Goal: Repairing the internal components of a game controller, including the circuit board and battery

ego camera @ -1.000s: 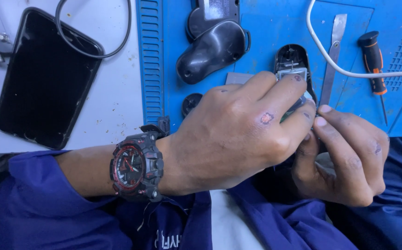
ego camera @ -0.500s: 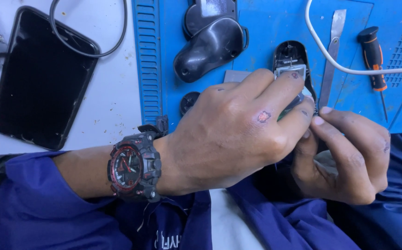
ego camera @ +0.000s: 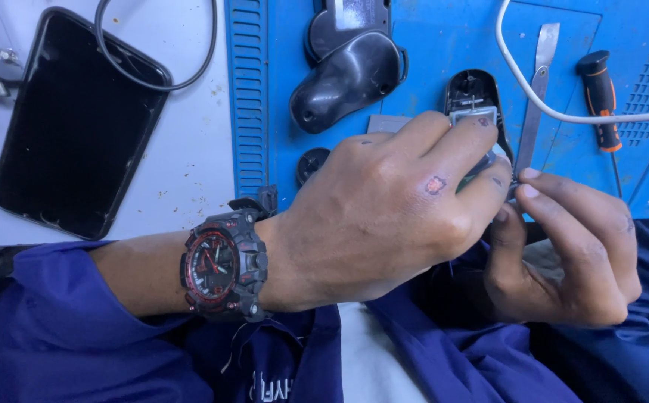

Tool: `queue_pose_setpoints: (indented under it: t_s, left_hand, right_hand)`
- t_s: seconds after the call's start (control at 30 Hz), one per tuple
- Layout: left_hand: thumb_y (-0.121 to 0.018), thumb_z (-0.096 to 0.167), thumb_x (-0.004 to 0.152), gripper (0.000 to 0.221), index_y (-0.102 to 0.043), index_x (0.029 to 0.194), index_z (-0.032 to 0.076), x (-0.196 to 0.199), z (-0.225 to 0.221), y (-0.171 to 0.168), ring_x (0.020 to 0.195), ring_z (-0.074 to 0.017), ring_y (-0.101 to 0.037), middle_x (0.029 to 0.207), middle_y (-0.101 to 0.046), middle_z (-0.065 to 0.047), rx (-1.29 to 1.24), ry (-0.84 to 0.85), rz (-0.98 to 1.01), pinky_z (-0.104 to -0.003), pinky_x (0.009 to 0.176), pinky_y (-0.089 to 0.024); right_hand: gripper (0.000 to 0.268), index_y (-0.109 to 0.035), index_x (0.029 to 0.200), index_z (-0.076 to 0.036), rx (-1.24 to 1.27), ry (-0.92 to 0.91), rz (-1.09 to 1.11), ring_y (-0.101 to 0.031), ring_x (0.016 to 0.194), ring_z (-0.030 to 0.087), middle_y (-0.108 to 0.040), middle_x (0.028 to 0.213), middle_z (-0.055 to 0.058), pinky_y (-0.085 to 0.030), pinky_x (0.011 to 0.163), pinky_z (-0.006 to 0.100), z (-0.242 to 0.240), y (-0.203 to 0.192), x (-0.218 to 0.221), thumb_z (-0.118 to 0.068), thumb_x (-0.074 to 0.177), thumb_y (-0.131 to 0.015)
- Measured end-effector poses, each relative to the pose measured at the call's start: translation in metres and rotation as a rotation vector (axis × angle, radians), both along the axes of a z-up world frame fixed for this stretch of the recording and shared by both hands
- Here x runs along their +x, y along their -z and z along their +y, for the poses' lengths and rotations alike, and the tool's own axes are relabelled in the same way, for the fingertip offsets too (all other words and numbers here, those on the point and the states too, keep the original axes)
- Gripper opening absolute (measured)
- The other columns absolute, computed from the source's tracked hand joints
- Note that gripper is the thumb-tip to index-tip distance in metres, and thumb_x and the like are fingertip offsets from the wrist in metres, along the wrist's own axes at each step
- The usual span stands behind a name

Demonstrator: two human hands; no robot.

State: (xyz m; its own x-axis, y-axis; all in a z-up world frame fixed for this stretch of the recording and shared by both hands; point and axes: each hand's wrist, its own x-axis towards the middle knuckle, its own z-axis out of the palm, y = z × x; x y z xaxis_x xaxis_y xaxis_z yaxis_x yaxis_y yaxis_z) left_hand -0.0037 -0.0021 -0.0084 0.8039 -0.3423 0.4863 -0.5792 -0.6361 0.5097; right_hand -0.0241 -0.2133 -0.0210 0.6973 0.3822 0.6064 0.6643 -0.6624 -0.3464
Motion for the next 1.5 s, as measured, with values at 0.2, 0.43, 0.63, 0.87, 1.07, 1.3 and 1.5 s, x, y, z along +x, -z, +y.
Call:
queue_pose_setpoints:
  t_s: [0.2,0.43,0.63,0.87,1.07,1.3,1.5]
  left_hand:
    - [-0.064,0.008,0.107,0.01,-0.072,0.102,0.007,0.0,0.001,-0.001,0.08,-0.0241,-0.059,0.102,-0.064,-0.009,0.016,0.011,-0.001,-0.034,0.058,-0.046]
    - [-0.066,0.005,0.105,0.008,-0.073,0.102,0.006,0.001,0.0,0.0,0.081,-0.0252,-0.059,0.105,-0.065,-0.011,-0.019,0.012,0.015,-0.036,0.059,-0.047]
    - [-0.067,0.001,0.107,0.017,-0.067,0.092,0.009,-0.001,-0.003,0.002,0.079,-0.022,-0.057,0.097,-0.062,-0.007,-0.014,-0.016,-0.016,-0.034,0.056,-0.045]
    - [-0.065,0.006,0.102,0.006,-0.071,0.1,0.008,0.0,0.001,0.0,0.082,-0.026,-0.06,0.105,-0.064,-0.011,-0.013,0.02,0.023,-0.036,0.062,-0.048]
    - [-0.067,0.005,0.101,0.005,-0.071,0.102,0.007,0.003,0.002,-0.002,0.08,-0.0261,-0.06,0.101,-0.062,-0.01,-0.021,0.048,0.032,-0.036,0.058,-0.046]
    - [-0.062,0.013,0.106,0.013,-0.073,0.11,0.006,0.005,0.004,-0.006,0.076,-0.025,-0.057,0.105,-0.063,-0.01,0.042,0.057,0.007,-0.035,0.06,-0.043]
    - [-0.063,0.011,0.107,0.015,-0.075,0.114,0.005,0.005,0.003,-0.005,0.079,-0.0263,-0.06,0.102,-0.064,-0.011,0.048,0.068,0.011,-0.035,0.063,-0.047]
  right_hand:
    - [0.023,-0.07,0.099,0.014,-0.01,0.001,0.021,-0.07,0.085,0.044,-0.072,0.096,0.037,-0.052,0.082,0.047,-0.005,0.001,-0.001,-0.009,0.101,-0.072]
    - [0.013,-0.072,0.097,0.011,-0.053,-0.05,-0.028,-0.068,0.082,0.042,-0.071,0.094,0.034,-0.05,0.078,0.049,-0.007,-0.001,0.005,-0.002,0.098,-0.076]
    - [0.005,-0.07,0.093,0.015,-0.093,-0.124,0.0,-0.066,0.079,0.043,-0.069,0.09,0.034,-0.051,0.077,0.049,-0.008,-0.006,0.006,0.011,0.096,-0.071]
    - [0.015,-0.066,0.098,0.012,0.037,0.0,0.022,-0.071,0.082,0.043,-0.071,0.093,0.036,-0.052,0.079,0.047,-0.001,0.001,0.001,0.003,0.098,-0.077]
    - [0.027,-0.066,0.099,0.011,0.081,0.081,0.029,-0.068,0.083,0.041,-0.069,0.092,0.031,-0.051,0.079,0.046,0.0,0.005,-0.002,-0.014,0.098,-0.077]
    - [0.026,-0.064,0.098,0.012,0.15,0.121,0.12,-0.066,0.084,0.041,-0.067,0.091,0.031,-0.054,0.081,0.045,0.008,0.001,-0.002,-0.01,0.097,-0.077]
    - [0.025,-0.065,0.097,0.014,0.134,0.117,0.138,-0.067,0.084,0.042,-0.069,0.089,0.03,-0.053,0.08,0.047,0.009,-0.001,0.0,-0.008,0.099,-0.076]
